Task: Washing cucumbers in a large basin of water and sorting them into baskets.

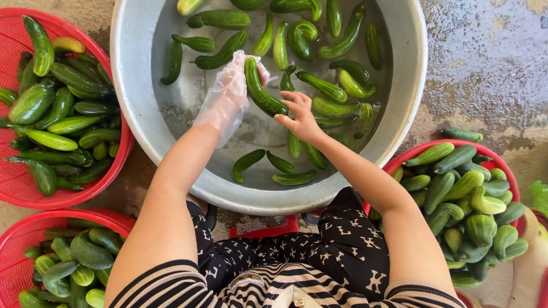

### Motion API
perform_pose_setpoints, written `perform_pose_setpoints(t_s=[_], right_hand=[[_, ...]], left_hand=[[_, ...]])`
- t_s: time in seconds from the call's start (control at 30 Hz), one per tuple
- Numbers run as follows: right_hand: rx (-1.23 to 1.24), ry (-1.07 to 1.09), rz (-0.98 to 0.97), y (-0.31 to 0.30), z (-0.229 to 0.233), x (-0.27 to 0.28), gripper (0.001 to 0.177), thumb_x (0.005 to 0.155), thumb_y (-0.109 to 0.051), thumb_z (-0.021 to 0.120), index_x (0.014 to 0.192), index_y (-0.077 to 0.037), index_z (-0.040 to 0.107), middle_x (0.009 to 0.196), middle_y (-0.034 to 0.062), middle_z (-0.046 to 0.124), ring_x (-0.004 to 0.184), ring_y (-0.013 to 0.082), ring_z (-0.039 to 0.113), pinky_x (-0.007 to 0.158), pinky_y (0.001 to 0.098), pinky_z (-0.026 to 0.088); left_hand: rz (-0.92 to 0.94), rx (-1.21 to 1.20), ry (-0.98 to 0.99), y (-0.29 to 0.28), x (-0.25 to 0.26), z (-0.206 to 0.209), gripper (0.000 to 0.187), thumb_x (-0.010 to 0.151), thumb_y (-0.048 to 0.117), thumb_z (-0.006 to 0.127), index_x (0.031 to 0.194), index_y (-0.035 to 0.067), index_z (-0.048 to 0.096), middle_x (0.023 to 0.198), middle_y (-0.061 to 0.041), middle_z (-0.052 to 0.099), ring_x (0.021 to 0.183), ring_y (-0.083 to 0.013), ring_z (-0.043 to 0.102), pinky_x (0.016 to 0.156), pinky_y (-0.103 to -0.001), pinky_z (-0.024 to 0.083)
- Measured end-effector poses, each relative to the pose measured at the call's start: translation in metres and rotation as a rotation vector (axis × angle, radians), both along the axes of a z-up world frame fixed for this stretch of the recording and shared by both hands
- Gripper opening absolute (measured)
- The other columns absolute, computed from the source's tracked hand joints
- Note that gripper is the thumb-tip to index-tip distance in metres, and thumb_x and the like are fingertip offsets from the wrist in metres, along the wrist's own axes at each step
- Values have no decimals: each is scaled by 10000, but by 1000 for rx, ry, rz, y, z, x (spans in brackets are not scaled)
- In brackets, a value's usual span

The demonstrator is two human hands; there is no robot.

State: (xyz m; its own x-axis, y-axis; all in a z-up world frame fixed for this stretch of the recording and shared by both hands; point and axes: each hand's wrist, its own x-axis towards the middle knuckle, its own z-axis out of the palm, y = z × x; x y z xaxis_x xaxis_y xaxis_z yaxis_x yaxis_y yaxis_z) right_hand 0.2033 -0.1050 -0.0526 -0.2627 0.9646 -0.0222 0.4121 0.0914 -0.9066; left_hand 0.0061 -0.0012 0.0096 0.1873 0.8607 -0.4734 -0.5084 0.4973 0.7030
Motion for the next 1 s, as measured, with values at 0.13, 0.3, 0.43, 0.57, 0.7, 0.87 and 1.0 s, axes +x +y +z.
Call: perform_pose_setpoints(t_s=[0.13, 0.3, 0.43, 0.57, 0.7, 0.87, 1.0], right_hand=[[428, -374, -142, 4, 9, -14, 465, 815, -351, 854, 1142, -51, 718, 1497, 136, 436, 1403, 416, 238, 1141, 631, 162], [673, -651, -156, 9, -9, -27, 609, 654, -369, 993, 1055, 1, 722, 1484, 237, 444, 1399, 495, 227, 1106, 738, 69], [788, -817, -85, 15, -39, -29, 628, 528, -337, 1006, 952, 36, 730, 1505, 278, 452, 1438, 486, 265, 1128, 778, 110], [895, -1034, -17, 21, -70, -32, 743, 375, -381, 972, 956, 19, 739, 1527, 256, 471, 1491, 416, 305, 1189, 764, 195], [889, -1051, 9, 26, -78, -35, 798, 401, -394, 958, 1024, 42, 715, 1546, 267, 449, 1504, 418, 298, 1190, 763, 191], [842, -1023, -25, 34, -45, -41, 745, 463, -405, 1000, 1017, 25, 748, 1556, 257, 435, 1508, 414, 270, 1179, 782, 169], [827, -983, -48, 33, -43, -41, 749, 479, -416, 984, 1011, 46, 731, 1574, 255, 407, 1504, 427, 256, 1170, 795, 153]], left_hand=[[-92, 80, -207, -12, 0, -9, 302, 999, 292, 546, 1156, 46, 621, 1059, -171, 650, 1014, -292, 618, 915, -394, 511], [-511, -212, 858, -27, 33, -40, 803, 983, 736, 186, 1494, 199, 492, 1532, -73, 530, 1446, -310, 463, 1236, -498, 307], [-147, -365, 701, -33, 43, -169, 594, 793, 596, 796, 1245, 231, 670, 1094, -77, 745, 1005, -270, 732, 762, -435, 642], [-252, -575, 209, -4, 8, -245, 762, 983, 637, 490, 1501, 78, 480, 1438, -150, 586, 1355, -349, 524, 1145, -454, 488], [-609, -284, 1105, -6, 24, -73, 1021, 901, 793, 415, 1302, -122, 628, 1460, -321, 532, 1474, -383, 406, 1291, -446, 217], [-516, -514, 926, -2, 31, 9, 1011, 865, 860, 370, 1447, 52, 551, 1513, -152, 544, 1480, -304, 411, 1261, -485, 235], [-510, -466, 907, -6, 40, -7, 877, 880, 760, 448, 1384, 62, 615, 1467, -152, 586, 1458, -316, 445, 1254, -465, 278]])
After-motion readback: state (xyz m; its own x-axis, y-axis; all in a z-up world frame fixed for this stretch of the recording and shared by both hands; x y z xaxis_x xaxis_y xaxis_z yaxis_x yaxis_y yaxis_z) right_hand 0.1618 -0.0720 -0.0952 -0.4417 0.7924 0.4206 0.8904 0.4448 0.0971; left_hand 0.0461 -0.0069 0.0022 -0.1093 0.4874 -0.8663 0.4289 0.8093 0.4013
